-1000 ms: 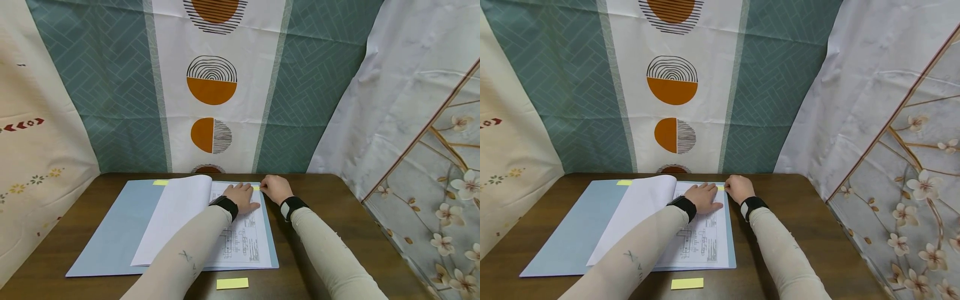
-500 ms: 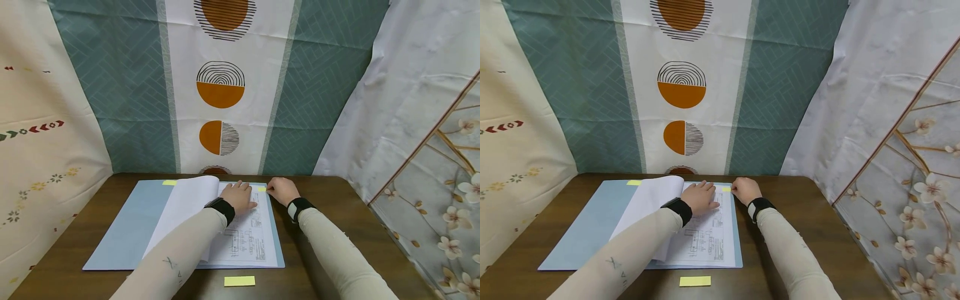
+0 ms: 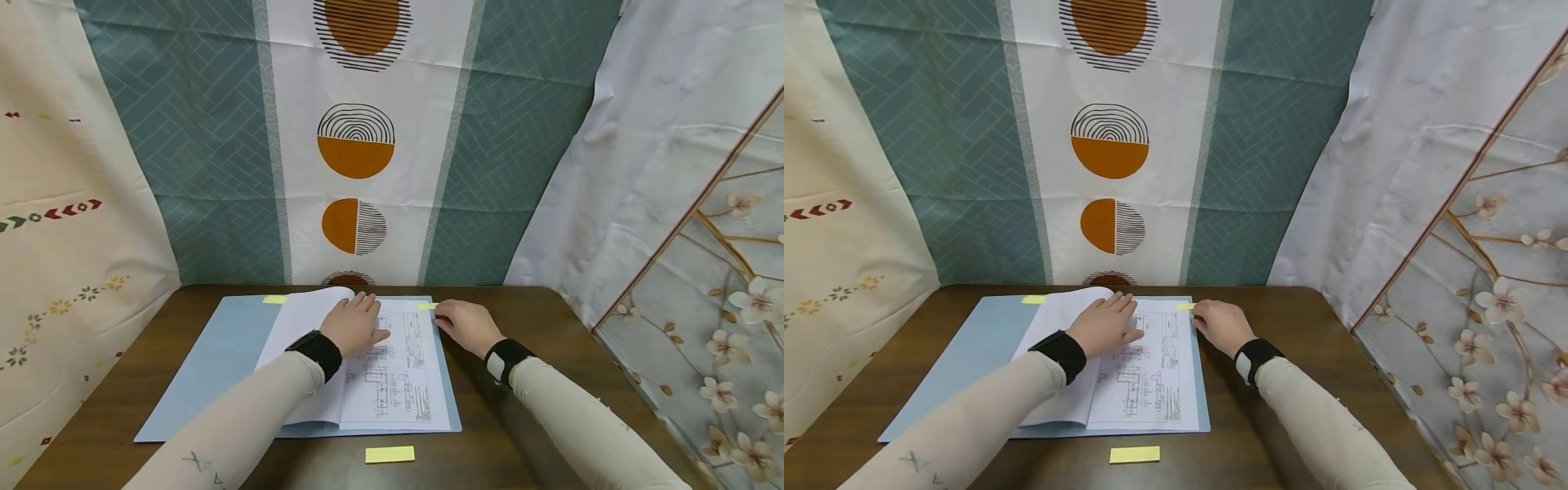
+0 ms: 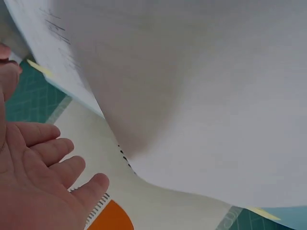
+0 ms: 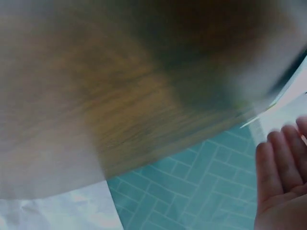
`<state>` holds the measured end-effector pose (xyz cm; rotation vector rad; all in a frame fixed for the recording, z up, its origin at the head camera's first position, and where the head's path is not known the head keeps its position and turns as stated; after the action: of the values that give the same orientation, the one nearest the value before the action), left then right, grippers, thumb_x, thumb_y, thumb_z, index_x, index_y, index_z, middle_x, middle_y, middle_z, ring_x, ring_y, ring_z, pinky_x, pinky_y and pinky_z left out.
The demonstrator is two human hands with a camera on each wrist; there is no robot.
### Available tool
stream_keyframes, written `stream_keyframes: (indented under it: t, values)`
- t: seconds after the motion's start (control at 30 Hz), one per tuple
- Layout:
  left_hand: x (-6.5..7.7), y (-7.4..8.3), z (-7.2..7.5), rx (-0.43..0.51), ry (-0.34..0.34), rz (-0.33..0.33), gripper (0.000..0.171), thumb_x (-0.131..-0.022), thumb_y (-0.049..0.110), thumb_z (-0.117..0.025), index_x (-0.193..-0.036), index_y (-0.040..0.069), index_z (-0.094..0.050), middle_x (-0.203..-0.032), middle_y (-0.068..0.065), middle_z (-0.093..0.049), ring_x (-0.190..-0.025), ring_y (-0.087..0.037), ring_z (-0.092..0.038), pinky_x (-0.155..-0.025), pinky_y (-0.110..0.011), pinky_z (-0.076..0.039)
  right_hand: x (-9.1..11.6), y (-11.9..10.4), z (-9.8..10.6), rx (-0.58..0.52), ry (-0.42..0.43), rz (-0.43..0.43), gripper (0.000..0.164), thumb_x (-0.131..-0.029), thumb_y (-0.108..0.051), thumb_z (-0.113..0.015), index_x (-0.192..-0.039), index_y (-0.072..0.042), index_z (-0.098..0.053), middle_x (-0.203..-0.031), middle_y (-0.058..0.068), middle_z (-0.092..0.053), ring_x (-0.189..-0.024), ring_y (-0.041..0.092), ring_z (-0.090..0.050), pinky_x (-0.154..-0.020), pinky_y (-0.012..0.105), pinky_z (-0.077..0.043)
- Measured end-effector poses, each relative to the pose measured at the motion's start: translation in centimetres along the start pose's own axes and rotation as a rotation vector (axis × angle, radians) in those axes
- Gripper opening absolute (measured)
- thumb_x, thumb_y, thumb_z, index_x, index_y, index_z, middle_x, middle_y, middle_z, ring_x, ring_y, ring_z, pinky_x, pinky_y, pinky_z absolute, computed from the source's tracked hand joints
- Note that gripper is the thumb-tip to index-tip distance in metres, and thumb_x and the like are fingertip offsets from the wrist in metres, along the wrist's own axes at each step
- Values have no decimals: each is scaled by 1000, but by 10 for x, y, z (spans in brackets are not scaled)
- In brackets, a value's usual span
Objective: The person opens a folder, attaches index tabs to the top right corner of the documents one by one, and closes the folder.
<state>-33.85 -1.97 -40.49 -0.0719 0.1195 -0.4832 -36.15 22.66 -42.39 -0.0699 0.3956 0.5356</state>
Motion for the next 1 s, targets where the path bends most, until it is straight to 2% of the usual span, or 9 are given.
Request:
stream_keyframes:
  t: [0.13,0.27,0.5,0.73,1.0]
  values:
    - [17,-7,9,11,21,0,80,-98,62,-46,-156,8,-36,-161,-10,-30,-150,-30,-21,-115,-52,-19,19,-8,10,0,-31,-7,54,-92,-35,-70,-139,-10,-60,-143,5,-56,-128,21,-55,-99,38,-45]
    - [31,-11,14,22,33,0,82,-96,62,-49,-155,7,-36,-161,-11,-31,-149,-32,-23,-114,-54,-19,38,-13,17,-3,-78,-17,66,-92,-43,-68,-147,-10,-51,-150,7,-49,-136,22,-47,-104,39,-40]
    - [52,-20,8,56,54,33,83,-94,62,-52,-155,7,-38,-160,-11,-32,-149,-34,-22,-114,-58,-17,65,-25,24,-17,-115,7,71,-92,-47,-66,-149,-9,-48,-151,7,-46,-140,24,-42,-109,40,-35]
    - [84,-46,0,77,95,84,81,-95,57,-55,-153,4,-40,-158,-15,-35,-146,-37,-27,-112,-57,-22,89,-44,28,-56,-156,32,74,-92,-52,-63,-150,-9,-47,-152,7,-45,-140,25,-42,-109,43,-35]
    - [118,-70,0,94,118,140,80,-93,53,-61,-151,2,-42,-156,-18,-36,-145,-40,-27,-111,-60,-21,110,-58,31,-54,-176,57,78,-93,-57,-59,-153,-11,-42,-157,3,-40,-144,22,-35,-112,43,-30]
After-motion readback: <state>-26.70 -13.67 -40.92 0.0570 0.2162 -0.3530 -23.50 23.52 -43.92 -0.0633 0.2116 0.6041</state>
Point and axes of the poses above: each hand's wrist, its own x-axis away from the middle knuckle, its own z-axis out of the back of the hand, y = z × x, the point moved 4 cm from there along -x, towards the middle knuckle
